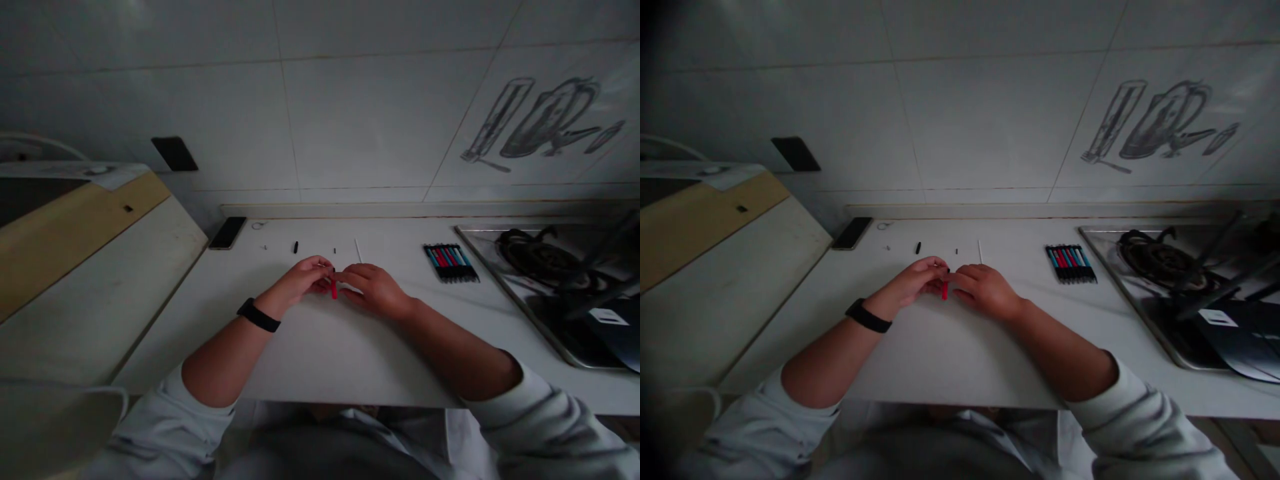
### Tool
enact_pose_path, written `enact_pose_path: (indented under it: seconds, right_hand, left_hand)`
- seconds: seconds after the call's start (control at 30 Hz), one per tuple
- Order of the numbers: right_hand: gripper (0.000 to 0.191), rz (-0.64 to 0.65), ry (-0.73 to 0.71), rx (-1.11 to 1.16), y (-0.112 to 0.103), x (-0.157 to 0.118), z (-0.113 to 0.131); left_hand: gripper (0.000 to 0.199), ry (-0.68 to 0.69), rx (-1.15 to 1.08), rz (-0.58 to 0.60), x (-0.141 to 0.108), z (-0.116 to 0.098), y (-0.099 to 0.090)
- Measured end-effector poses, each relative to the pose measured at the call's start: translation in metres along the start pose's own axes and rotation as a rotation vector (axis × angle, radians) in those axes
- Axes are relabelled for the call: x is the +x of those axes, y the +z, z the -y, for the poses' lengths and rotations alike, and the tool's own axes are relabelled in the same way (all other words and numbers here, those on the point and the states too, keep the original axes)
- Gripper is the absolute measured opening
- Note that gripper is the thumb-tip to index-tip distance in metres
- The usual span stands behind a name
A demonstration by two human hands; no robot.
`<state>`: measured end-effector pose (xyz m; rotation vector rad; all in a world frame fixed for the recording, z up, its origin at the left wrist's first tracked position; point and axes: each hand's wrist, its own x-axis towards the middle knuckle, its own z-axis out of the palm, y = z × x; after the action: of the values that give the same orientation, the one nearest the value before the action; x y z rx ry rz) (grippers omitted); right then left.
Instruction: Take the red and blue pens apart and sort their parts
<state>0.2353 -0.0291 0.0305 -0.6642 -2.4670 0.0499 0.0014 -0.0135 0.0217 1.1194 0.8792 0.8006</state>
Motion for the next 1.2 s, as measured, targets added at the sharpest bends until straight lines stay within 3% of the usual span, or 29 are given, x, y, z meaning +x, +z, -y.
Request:
enact_pose_path:
  seconds: [0.13, 0.27, 0.47, 0.7, 0.83, 0.93, 1.03, 1.2]
  right_hand:
    - [0.025, -0.037, -0.009, 0.055, 0.003, 0.003, 0.005]
    - [0.02, -0.155, 0.167, 0.276, 0.003, 0.003, -0.002]
    - [0.019, -0.198, 0.358, 0.562, 0.008, 0.003, -0.007]
    - [0.019, -0.253, 0.427, 0.654, 0.014, 0.003, -0.009]
    - [0.024, -0.243, 0.482, 0.785, 0.017, 0.003, -0.009]
    - [0.028, -0.257, 0.484, 0.687, 0.014, 0.002, -0.01]
    - [0.029, -0.116, 0.417, 0.38, 0.006, -0.001, -0.011]
    - [0.026, 0.36, 0.388, -0.053, -0.008, -0.002, -0.008]
  left_hand:
    - [0.038, -0.116, 0.006, 0.055, 0.002, 0.01, 0.003]
    - [0.04, -0.143, 0.056, 0.096, 0.0, 0.011, 0.001]
    - [0.037, -0.028, 0.196, 0.035, 0.0, 0.008, 0.003]
    - [0.033, -0.015, 0.332, 0.067, 0.0, 0.007, 0.003]
    - [0.027, 0.08, 0.493, 0.046, 0.002, 0.011, 0.003]
    - [0.019, 0.189, 0.689, 0.004, 0.004, 0.013, 0.0]
    - [0.016, 0.318, 0.842, -0.09, 0.005, 0.009, -0.007]
    - [0.017, 0.535, 1.034, -0.376, 0.001, -0.009, -0.032]
